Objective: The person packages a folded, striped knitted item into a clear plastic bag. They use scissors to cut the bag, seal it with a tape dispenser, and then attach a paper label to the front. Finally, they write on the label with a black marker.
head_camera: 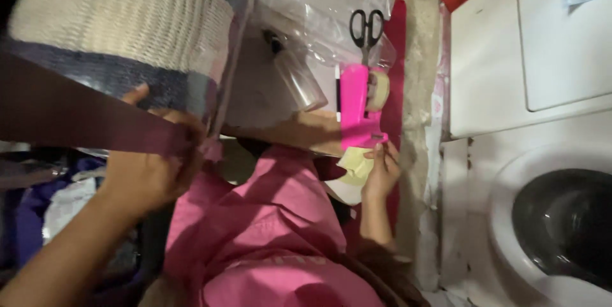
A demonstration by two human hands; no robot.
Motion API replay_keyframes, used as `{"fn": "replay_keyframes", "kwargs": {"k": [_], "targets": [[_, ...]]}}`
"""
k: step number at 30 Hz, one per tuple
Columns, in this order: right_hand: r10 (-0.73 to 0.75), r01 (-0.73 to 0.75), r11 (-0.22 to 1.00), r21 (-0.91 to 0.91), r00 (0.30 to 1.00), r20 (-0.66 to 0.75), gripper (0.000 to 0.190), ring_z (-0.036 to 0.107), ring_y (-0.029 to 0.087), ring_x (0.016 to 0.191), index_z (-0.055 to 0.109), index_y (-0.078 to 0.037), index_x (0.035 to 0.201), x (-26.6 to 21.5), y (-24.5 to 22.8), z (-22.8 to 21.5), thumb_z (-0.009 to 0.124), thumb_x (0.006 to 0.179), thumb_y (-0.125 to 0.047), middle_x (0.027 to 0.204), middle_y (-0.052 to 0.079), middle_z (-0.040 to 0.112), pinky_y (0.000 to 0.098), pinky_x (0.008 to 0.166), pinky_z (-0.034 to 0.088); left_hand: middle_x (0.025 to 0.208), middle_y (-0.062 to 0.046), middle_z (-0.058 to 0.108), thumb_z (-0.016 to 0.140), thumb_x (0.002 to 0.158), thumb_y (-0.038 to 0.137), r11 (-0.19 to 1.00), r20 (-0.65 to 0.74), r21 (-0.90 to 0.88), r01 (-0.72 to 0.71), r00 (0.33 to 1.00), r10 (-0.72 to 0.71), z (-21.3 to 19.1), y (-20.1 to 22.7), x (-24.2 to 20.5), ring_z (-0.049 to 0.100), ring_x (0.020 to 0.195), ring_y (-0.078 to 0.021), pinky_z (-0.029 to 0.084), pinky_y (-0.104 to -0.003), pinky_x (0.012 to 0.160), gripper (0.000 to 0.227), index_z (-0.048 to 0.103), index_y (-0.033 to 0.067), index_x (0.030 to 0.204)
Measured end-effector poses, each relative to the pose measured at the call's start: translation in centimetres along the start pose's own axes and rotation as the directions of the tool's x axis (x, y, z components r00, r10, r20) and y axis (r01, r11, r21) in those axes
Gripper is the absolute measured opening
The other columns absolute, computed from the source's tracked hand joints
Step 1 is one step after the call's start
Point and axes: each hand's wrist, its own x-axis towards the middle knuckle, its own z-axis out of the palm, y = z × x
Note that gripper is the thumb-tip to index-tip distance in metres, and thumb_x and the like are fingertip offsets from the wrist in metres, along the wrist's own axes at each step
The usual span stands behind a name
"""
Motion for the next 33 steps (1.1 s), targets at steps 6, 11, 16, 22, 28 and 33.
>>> {"fn": "replay_keyframes", "kwargs": {"k": [6,11,16,22,28,33], "targets": [[-0.173,0.176,0.952,-0.249,0.984,0.035,0.009,0.064,0.018,0.105,0.077,0.005,0.087,2.0,1.8,-2.3,0.079,0.088,-0.004,0.12,0.011,0.067,0.0282,0.087,0.052,0.1,-0.004,0.068,0.072,0.077,0.017,1.0,0.044,0.013,0.028,0.999,-0.028,-0.3,0.2,0.2,0.067,0.096,-0.0298,0.029,-0.067,0.115,0.022,0.066,0.0122,0.097],[-0.081,0.071,0.976,-0.205,0.996,-0.041,0.019,0.064,0.015,0.086,0.076,0.005,0.086,-0.4,-0.4,-2.4,0.078,0.101,-0.007,0.09,0.009,0.069,0.0267,0.081,0.051,0.101,-0.006,0.067,0.072,0.081,0.018,0.999,0.02,-0.018,0.033,0.999,-0.032,0.0,0.2,0.0,0.066,0.095,-0.0322,0.029,-0.068,0.115,0.023,0.067,0.0118,0.102],[0.007,-0.311,0.909,0.279,0.68,0.733,0.021,0.075,0.015,0.064,0.071,-0.003,0.105,-4.5,-5.4,9.1,0.055,0.1,-0.016,0.084,0.011,0.079,0.0251,0.054,0.061,0.104,-0.007,0.065,0.069,0.087,0.018,0.999,0.011,-0.04,0.027,1.0,-0.026,0.1,0.2,0.2,0.066,0.097,-0.0348,0.028,-0.069,0.116,0.018,0.066,0.0112,0.104],[-0.005,-0.274,0.956,0.102,0.336,0.942,0.016,0.063,0.013,0.063,0.077,0.003,0.095,-7.6,-13.7,19.2,0.076,0.09,-0.011,0.08,0.011,0.074,0.026,0.053,0.048,0.108,-0.007,0.067,0.07,0.082,0.016,0.999,-0.043,-0.031,-0.008,0.999,0.007,-0.3,0.7,0.3,0.065,0.096,-0.036,0.04,-0.06,0.1,0.021,0.065,0.0107,0.102],[-0.042,0.209,0.977,-0.037,0.361,0.932,0.022,0.074,0.014,0.07,0.078,-0.002,0.09,-7.4,-16.8,24.2,0.086,0.079,-0.019,0.079,0.012,0.077,0.0317,0.061,0.057,0.1,-0.009,0.067,0.074,0.08,0.02,0.992,-0.03,-0.112,0.053,0.998,-0.057,-0.6,1.2,0.6,0.062,0.085,-0.0358,0.046,-0.049,0.074,0.024,0.064,0.0075,0.099],[0.127,0.184,0.962,-0.203,0.358,0.925,0.024,0.072,0.017,0.065,0.08,-0.004,0.087,-5.9,-15.5,24.7,0.087,0.074,-0.023,0.078,0.013,0.077,0.0335,0.058,0.056,0.093,-0.01,0.066,0.072,0.083,0.018,0.991,0.008,-0.097,0.095,0.995,-0.095,-0.5,1.4,0.7,0.062,0.082,-0.0361,0.045,-0.048,0.073,0.017,0.066,0.0086,0.096]]}}
